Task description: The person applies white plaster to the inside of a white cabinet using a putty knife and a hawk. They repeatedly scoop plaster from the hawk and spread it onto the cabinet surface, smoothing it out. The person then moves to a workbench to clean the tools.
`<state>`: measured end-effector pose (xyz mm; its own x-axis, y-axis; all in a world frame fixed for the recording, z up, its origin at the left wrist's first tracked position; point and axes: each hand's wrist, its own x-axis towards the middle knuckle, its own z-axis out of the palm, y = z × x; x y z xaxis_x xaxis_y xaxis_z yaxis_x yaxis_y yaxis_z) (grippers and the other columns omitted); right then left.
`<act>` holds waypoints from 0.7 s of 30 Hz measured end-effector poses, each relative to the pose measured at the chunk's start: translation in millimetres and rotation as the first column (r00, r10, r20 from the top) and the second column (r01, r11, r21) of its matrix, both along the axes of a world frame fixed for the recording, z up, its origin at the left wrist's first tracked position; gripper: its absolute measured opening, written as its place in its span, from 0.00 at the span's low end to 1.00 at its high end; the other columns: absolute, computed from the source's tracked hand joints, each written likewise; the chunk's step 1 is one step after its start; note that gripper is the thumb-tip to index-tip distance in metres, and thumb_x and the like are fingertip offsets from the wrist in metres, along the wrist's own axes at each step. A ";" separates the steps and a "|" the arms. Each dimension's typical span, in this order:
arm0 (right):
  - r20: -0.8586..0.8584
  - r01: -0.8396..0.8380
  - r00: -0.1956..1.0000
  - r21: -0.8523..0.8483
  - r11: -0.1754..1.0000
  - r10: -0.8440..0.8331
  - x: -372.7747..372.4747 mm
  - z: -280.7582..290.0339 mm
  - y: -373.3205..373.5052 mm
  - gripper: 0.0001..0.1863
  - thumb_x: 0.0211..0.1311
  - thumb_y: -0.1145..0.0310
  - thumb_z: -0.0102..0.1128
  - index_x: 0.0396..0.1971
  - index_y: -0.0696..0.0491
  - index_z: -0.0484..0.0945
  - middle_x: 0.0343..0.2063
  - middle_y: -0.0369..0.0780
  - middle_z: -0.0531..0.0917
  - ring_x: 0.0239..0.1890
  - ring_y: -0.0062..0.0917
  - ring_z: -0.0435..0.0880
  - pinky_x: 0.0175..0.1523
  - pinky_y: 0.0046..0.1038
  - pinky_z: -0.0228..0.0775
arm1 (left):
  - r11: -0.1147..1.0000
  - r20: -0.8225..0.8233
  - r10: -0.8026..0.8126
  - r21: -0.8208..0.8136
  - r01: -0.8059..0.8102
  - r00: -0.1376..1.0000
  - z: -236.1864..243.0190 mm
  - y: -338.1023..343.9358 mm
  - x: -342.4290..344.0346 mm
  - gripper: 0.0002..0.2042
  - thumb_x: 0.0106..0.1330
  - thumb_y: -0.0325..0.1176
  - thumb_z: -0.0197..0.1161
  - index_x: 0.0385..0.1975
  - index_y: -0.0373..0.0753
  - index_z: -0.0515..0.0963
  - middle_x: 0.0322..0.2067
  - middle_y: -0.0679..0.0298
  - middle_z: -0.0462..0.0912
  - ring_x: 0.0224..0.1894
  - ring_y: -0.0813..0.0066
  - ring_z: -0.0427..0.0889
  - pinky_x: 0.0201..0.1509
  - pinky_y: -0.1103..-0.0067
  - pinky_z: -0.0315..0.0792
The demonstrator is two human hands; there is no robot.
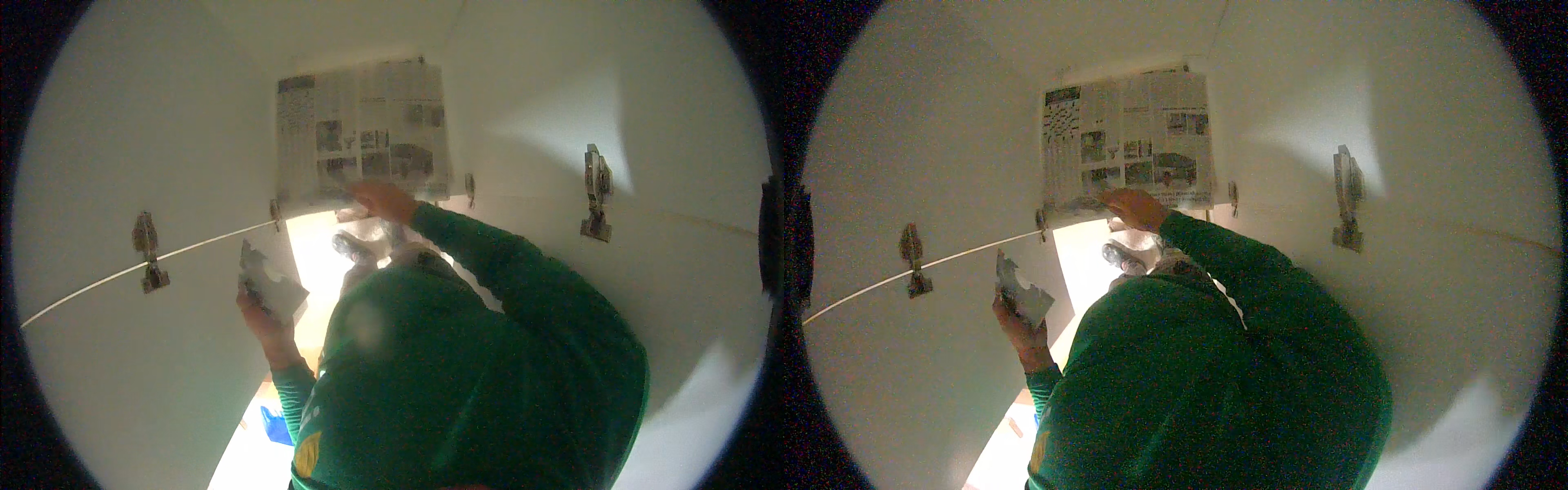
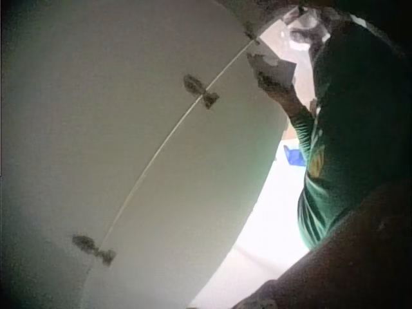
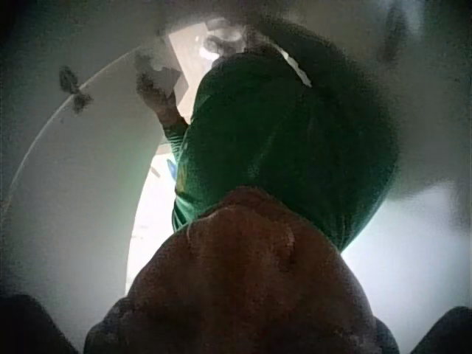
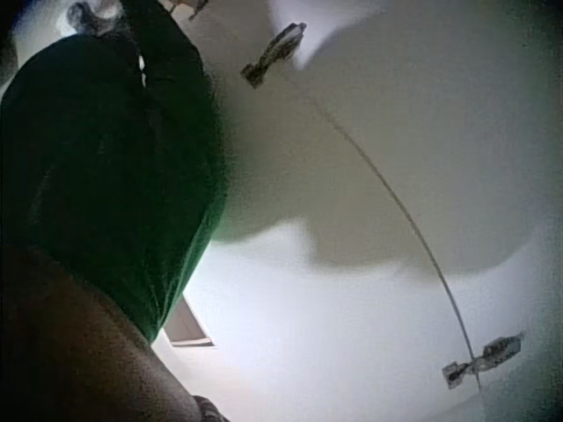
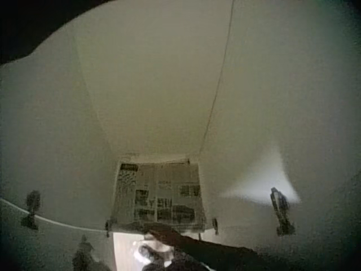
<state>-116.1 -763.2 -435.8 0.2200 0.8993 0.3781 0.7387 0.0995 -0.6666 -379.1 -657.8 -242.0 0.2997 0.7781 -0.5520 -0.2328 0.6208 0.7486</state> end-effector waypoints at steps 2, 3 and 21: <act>-0.121 -0.053 0.992 -0.213 0.976 0.028 0.9 28.8 14.0 0.25 0.66 0.66 0.46 0.63 0.49 0.59 0.31 0.50 0.80 0.33 0.42 0.81 0.38 0.42 0.73 | 0.998 -0.042 0.038 0.051 -0.036 0.998 1.7 -2.9 -8.5 0.18 0.67 0.43 0.48 0.52 0.42 0.71 0.43 0.70 0.75 0.34 0.77 0.75 0.39 0.76 0.72; -0.185 -0.094 0.982 -0.306 0.947 0.038 -2.6 41.7 21.0 0.26 0.66 0.66 0.47 0.64 0.49 0.58 0.29 0.49 0.80 0.31 0.41 0.81 0.37 0.42 0.73 | 0.996 -0.027 0.080 0.053 -0.078 0.996 8.6 -5.9 -12.3 0.18 0.67 0.43 0.48 0.52 0.42 0.71 0.43 0.70 0.75 0.33 0.77 0.75 0.39 0.76 0.72; -0.312 -0.095 0.949 -0.439 0.893 -0.052 -17.2 183.2 27.3 0.30 0.61 0.72 0.55 0.64 0.51 0.59 0.54 0.48 0.73 0.49 0.32 0.77 0.53 0.34 0.70 | 0.998 -0.019 0.060 -0.015 -0.061 0.998 -12.4 -20.9 -76.8 0.20 0.68 0.45 0.51 0.51 0.36 0.72 0.46 0.62 0.78 0.43 0.71 0.78 0.47 0.73 0.73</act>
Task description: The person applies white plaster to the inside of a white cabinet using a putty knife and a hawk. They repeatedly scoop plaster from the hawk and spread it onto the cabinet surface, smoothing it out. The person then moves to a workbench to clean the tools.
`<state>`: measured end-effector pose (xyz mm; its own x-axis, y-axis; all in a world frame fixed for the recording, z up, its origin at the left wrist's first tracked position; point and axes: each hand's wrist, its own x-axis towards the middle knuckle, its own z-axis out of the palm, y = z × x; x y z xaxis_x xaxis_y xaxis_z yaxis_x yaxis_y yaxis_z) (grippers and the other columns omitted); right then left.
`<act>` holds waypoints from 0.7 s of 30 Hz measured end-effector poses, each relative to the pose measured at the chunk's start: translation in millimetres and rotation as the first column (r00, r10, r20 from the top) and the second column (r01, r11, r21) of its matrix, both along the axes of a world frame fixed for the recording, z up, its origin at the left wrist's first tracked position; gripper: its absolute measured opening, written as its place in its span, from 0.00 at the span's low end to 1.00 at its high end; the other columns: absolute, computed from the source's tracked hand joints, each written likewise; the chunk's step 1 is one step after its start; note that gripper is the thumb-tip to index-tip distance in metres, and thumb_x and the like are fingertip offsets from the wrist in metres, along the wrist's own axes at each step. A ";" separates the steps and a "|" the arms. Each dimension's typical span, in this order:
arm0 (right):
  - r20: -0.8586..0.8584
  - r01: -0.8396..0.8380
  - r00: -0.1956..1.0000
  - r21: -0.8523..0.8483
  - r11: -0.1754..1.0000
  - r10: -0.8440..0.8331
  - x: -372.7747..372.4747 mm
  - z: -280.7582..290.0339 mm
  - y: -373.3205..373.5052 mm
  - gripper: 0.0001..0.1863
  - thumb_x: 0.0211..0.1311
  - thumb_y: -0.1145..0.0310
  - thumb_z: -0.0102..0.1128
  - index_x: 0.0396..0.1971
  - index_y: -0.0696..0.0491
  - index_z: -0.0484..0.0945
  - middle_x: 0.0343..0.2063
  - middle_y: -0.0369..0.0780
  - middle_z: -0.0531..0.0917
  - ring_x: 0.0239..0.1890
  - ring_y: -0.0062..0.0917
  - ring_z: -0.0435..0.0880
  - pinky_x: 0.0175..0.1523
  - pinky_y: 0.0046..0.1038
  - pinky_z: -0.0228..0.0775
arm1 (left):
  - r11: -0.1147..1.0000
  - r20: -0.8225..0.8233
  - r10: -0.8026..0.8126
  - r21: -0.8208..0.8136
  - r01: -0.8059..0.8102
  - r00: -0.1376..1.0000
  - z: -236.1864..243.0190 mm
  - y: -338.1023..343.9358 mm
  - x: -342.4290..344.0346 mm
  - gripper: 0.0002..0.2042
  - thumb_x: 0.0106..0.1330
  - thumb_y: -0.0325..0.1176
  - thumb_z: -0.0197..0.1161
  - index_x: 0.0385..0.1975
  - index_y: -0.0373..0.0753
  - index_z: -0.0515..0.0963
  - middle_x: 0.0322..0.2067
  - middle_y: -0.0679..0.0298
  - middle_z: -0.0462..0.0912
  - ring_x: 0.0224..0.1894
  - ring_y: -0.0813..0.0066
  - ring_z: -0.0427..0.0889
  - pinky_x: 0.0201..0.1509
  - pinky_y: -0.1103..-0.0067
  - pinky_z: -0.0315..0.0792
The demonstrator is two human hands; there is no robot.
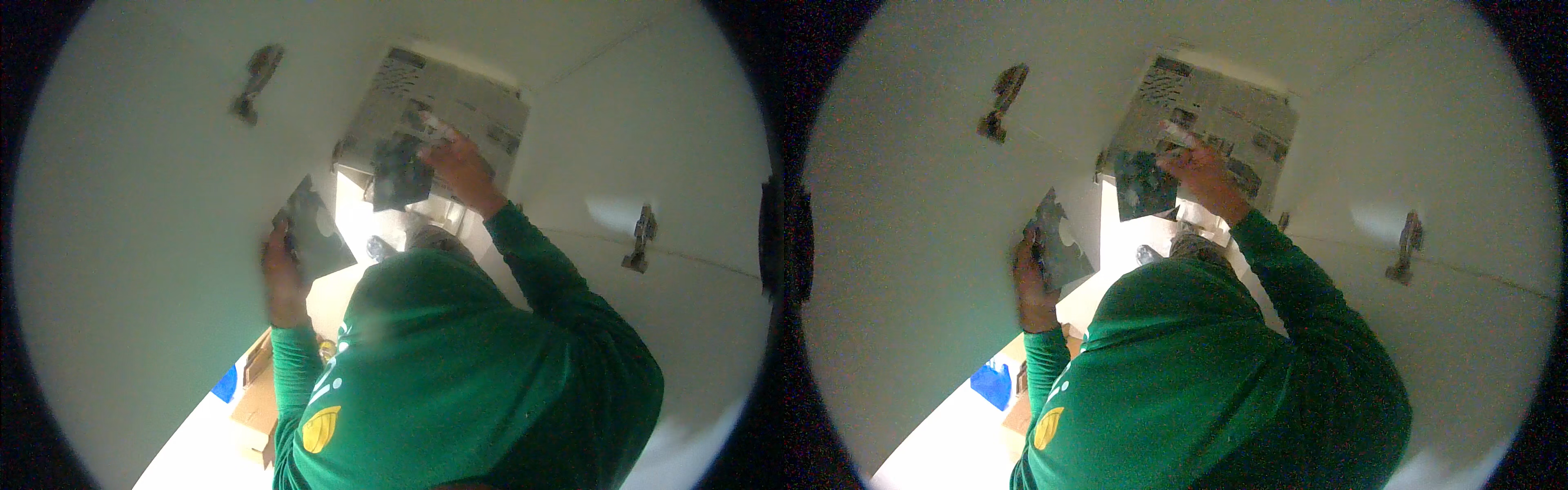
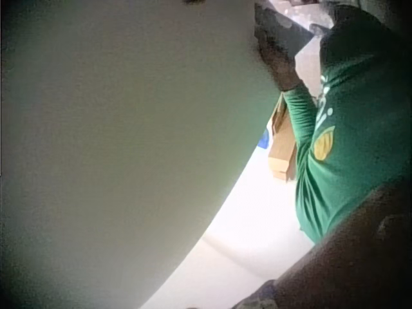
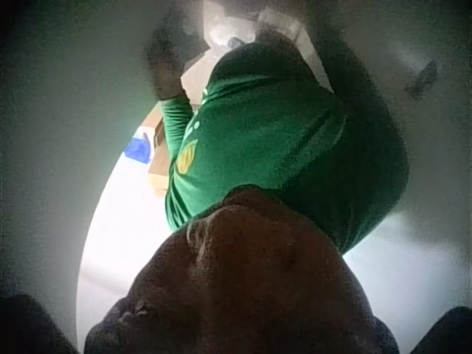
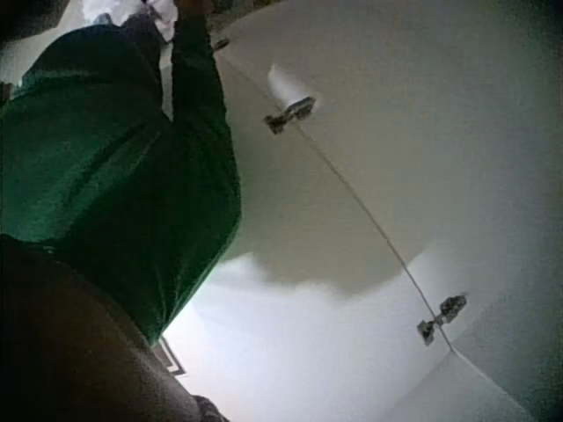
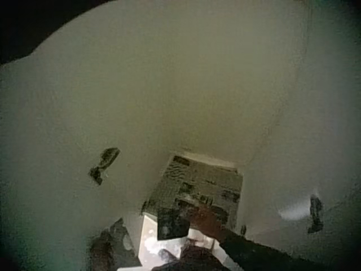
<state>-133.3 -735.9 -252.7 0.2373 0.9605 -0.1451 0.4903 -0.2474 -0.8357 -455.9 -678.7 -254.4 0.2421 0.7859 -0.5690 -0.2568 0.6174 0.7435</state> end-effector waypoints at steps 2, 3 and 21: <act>0.446 -0.120 0.892 0.081 0.989 0.072 14.7 -23.0 0.2 0.28 0.61 0.71 0.55 0.62 0.53 0.61 0.56 0.48 0.71 0.53 0.31 0.74 0.56 0.34 0.68 | 0.993 -0.020 -0.101 -0.063 0.099 0.995 11.0 3.0 4.4 0.20 0.68 0.45 0.51 0.51 0.36 0.73 0.47 0.62 0.78 0.44 0.71 0.78 0.48 0.74 0.73; 0.540 -0.149 0.839 0.110 0.983 0.067 17.8 -34.0 2.9 0.27 0.62 0.71 0.55 0.61 0.53 0.62 0.57 0.48 0.69 0.54 0.31 0.73 0.57 0.34 0.66 | 0.990 0.015 -0.120 -0.069 0.121 0.993 12.1 3.9 7.8 0.20 0.68 0.44 0.51 0.51 0.35 0.72 0.45 0.61 0.78 0.43 0.71 0.78 0.47 0.74 0.73; 0.089 -0.530 0.846 0.045 0.847 0.525 -23.0 -109.1 96.9 0.27 0.65 0.53 0.49 0.57 0.55 0.65 0.52 0.48 0.73 0.52 0.44 0.73 0.58 0.41 0.64 | 0.940 -0.408 -0.026 0.300 0.161 0.913 65.7 -6.0 53.8 0.17 0.70 0.39 0.47 0.50 0.34 0.71 0.44 0.57 0.79 0.44 0.68 0.78 0.51 0.73 0.70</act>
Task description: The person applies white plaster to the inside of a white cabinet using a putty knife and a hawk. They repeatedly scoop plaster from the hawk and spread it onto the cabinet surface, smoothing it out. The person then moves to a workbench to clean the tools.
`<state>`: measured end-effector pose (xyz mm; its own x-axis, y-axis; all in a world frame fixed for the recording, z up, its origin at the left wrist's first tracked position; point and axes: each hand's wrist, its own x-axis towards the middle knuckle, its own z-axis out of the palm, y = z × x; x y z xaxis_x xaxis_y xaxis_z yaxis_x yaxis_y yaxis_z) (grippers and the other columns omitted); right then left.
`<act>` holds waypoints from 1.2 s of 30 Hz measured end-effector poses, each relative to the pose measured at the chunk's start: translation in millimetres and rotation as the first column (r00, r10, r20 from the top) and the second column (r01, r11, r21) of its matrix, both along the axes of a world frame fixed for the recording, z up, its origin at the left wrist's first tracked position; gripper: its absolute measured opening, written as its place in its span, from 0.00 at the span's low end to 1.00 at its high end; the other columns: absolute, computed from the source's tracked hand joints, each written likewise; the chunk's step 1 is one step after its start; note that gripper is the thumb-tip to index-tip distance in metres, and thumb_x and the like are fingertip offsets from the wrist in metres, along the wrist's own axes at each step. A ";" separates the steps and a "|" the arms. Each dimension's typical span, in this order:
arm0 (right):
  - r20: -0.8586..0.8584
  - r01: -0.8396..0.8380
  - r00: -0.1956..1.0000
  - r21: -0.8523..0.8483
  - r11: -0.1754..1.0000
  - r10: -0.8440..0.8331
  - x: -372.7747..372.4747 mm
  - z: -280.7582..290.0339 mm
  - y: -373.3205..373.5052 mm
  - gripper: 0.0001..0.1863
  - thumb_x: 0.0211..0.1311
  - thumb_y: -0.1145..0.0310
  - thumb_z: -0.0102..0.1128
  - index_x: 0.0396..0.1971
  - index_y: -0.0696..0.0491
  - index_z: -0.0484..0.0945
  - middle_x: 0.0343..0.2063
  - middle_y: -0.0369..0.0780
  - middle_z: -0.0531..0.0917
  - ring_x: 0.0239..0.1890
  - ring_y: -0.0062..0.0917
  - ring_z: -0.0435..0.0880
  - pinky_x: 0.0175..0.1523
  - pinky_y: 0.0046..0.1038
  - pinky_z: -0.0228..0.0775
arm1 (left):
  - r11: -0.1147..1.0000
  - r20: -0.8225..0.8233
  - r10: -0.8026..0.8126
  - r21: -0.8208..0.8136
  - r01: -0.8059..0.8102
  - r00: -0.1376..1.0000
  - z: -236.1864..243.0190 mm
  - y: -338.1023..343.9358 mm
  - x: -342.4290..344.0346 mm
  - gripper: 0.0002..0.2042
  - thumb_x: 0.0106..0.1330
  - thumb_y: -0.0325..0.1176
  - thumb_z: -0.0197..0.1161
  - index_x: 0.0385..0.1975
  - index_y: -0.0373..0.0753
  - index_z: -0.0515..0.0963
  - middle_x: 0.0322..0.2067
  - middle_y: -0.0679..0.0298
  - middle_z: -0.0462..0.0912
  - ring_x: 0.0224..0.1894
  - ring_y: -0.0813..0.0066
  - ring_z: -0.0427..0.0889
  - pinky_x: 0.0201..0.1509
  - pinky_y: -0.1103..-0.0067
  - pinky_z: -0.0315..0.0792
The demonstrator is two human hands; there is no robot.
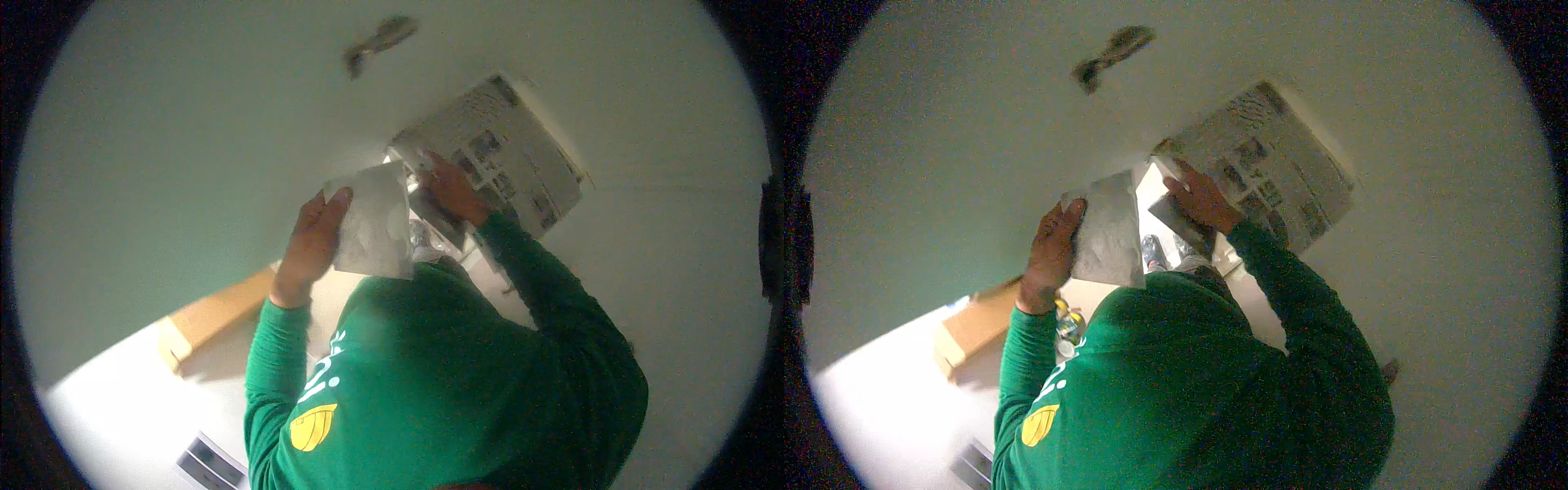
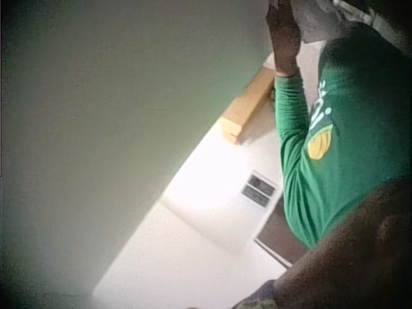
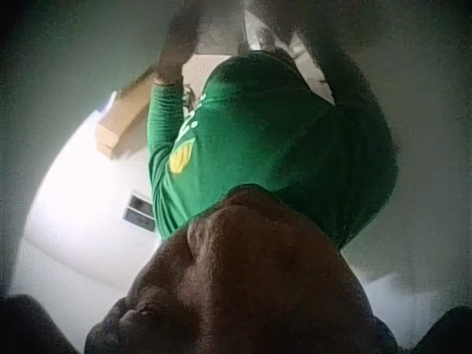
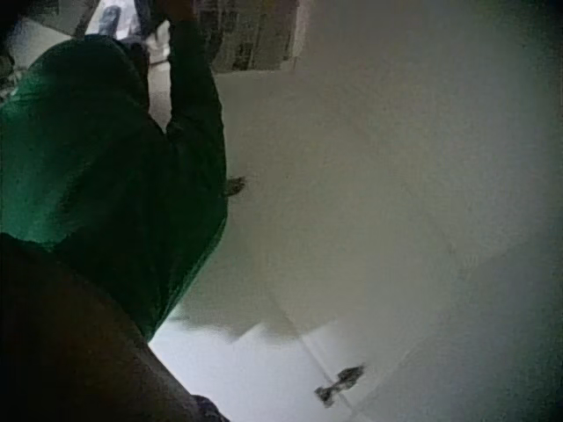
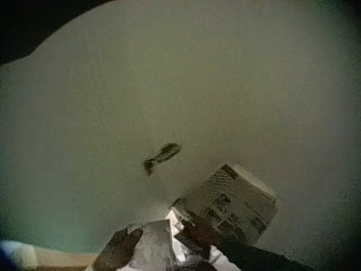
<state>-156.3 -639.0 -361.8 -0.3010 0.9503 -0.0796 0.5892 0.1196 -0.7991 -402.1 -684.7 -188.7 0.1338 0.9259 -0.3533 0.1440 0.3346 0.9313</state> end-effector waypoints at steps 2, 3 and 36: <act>0.088 -0.302 0.951 0.039 0.953 0.297 6.4 -19.9 0.6 0.23 0.64 0.55 0.50 0.55 0.52 0.68 0.52 0.46 0.75 0.51 0.41 0.74 0.55 0.39 0.67 | 0.941 -0.246 -0.043 0.315 0.122 0.968 14.9 -10.4 -25.0 0.17 0.71 0.40 0.48 0.46 0.32 0.74 0.39 0.56 0.81 0.39 0.70 0.80 0.44 0.75 0.73; 0.144 -0.526 0.848 0.108 0.844 0.510 11.6 -52.3 7.7 0.21 0.64 0.57 0.51 0.54 0.51 0.69 0.52 0.45 0.75 0.51 0.40 0.75 0.55 0.38 0.68 | 0.950 -0.290 -0.071 0.270 0.153 0.954 14.2 -10.5 -38.8 0.17 0.71 0.40 0.48 0.47 0.33 0.74 0.38 0.55 0.82 0.38 0.69 0.80 0.44 0.74 0.73; -0.585 -0.997 0.068 -0.059 0.042 0.808 -477.2 41.9 -140.9 0.37 0.63 0.58 0.57 0.68 0.48 0.51 0.45 0.39 0.79 0.44 0.21 0.75 0.51 0.27 0.67 | -0.127 0.611 0.676 -0.454 -0.882 -0.412 -137.4 -272.0 -240.5 0.13 0.71 0.41 0.44 0.42 0.41 0.72 0.33 0.67 0.77 0.27 0.81 0.73 0.23 0.84 0.65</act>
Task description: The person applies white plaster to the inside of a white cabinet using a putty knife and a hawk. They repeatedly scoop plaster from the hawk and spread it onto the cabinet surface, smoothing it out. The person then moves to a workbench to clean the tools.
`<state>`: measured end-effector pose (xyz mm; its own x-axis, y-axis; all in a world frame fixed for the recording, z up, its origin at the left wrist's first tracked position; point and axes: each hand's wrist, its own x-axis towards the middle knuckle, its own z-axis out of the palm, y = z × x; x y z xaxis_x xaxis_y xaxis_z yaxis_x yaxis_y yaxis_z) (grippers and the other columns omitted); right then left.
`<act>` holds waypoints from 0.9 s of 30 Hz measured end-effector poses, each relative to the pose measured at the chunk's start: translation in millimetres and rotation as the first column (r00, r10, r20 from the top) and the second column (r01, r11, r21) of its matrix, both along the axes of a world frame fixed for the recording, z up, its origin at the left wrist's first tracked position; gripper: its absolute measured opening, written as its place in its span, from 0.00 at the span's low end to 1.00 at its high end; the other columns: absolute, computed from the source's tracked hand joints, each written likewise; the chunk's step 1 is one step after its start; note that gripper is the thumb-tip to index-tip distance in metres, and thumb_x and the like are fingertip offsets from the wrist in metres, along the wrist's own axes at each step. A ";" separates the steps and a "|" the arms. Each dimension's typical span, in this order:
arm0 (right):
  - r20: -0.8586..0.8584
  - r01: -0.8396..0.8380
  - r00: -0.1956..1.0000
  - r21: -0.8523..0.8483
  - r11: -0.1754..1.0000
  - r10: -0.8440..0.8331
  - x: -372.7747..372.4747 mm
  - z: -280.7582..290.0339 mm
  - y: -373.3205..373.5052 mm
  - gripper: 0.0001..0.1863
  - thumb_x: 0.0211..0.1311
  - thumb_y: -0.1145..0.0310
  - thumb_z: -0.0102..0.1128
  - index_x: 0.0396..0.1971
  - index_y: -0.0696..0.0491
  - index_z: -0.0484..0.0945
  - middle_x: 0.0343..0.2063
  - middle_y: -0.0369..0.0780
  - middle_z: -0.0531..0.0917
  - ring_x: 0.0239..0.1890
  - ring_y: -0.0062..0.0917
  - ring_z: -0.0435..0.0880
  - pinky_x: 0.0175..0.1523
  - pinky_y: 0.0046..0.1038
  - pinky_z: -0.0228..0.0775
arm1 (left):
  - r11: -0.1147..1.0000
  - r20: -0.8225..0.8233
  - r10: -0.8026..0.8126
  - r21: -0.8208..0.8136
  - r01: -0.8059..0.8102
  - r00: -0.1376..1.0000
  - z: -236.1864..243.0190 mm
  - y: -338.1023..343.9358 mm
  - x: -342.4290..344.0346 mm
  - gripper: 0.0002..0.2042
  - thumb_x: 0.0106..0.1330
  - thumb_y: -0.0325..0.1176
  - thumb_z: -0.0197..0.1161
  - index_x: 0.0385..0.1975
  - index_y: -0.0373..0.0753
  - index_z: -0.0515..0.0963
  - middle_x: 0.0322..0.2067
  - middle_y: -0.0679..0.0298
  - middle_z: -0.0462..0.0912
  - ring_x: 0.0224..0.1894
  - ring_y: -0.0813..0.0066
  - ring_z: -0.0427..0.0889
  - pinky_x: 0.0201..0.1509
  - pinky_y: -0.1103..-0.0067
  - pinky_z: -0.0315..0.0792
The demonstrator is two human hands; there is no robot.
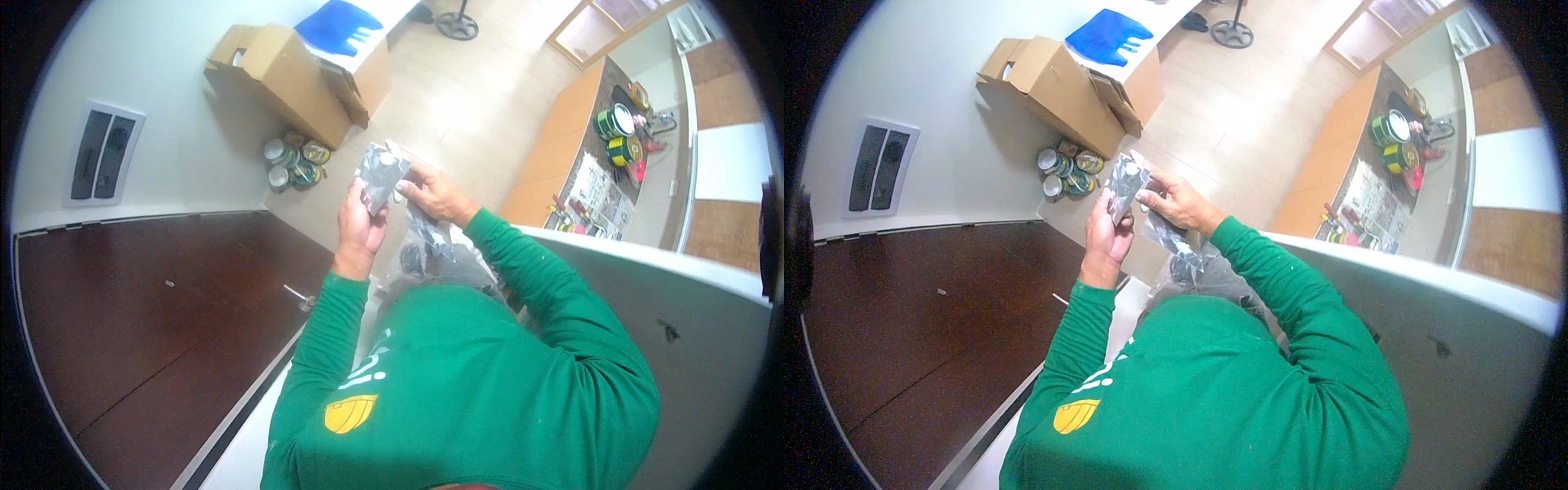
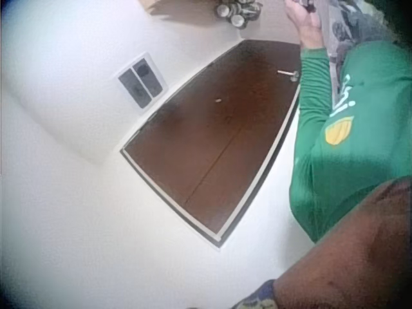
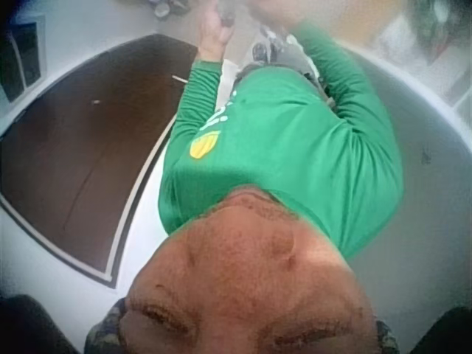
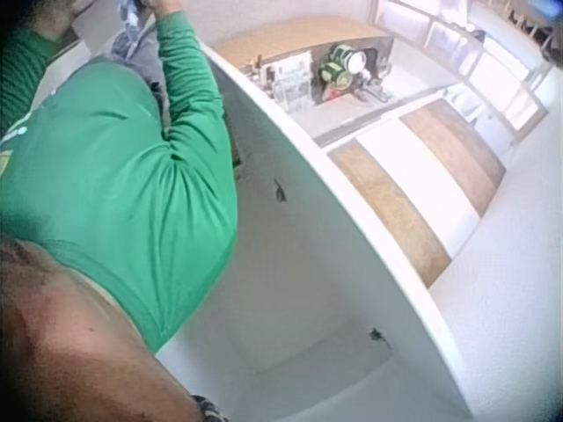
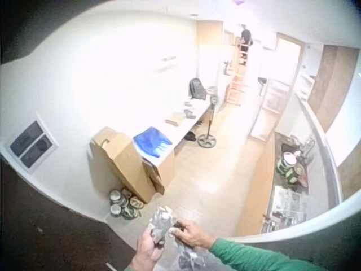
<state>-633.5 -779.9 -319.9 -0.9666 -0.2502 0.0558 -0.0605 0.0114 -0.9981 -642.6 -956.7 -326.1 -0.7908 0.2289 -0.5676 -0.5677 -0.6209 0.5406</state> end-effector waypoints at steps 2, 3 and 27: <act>0.050 -0.003 0.999 0.012 1.000 0.003 -17.1 -8.2 3.0 0.35 0.65 0.59 0.56 0.68 0.48 0.52 0.47 0.39 0.79 0.48 0.20 0.74 0.54 0.27 0.66 | 0.997 -0.011 0.062 -0.048 -0.062 0.998 -8.4 9.4 -17.1 0.13 0.72 0.41 0.43 0.42 0.41 0.71 0.33 0.67 0.77 0.28 0.80 0.74 0.24 0.83 0.66; 0.084 -0.001 0.996 0.037 0.999 -0.002 -27.9 -13.5 7.2 0.35 0.65 0.59 0.55 0.68 0.48 0.52 0.47 0.39 0.79 0.49 0.20 0.73 0.55 0.27 0.65 | 0.993 -0.022 0.086 -0.078 -0.087 0.996 -12.1 12.6 -29.0 0.13 0.72 0.41 0.43 0.42 0.40 0.71 0.33 0.67 0.77 0.28 0.79 0.74 0.24 0.82 0.66; -0.312 0.712 0.613 -0.180 0.678 -0.726 -302.6 -132.1 326.7 0.28 0.61 0.67 0.60 0.60 0.58 0.65 0.35 0.37 0.84 0.40 0.16 0.80 0.46 0.22 0.72 | 0.911 -0.462 -0.322 -0.388 0.139 0.826 -64.3 195.3 -473.4 0.17 0.72 0.41 0.44 0.54 0.39 0.68 0.44 0.62 0.78 0.45 0.74 0.77 0.47 0.74 0.74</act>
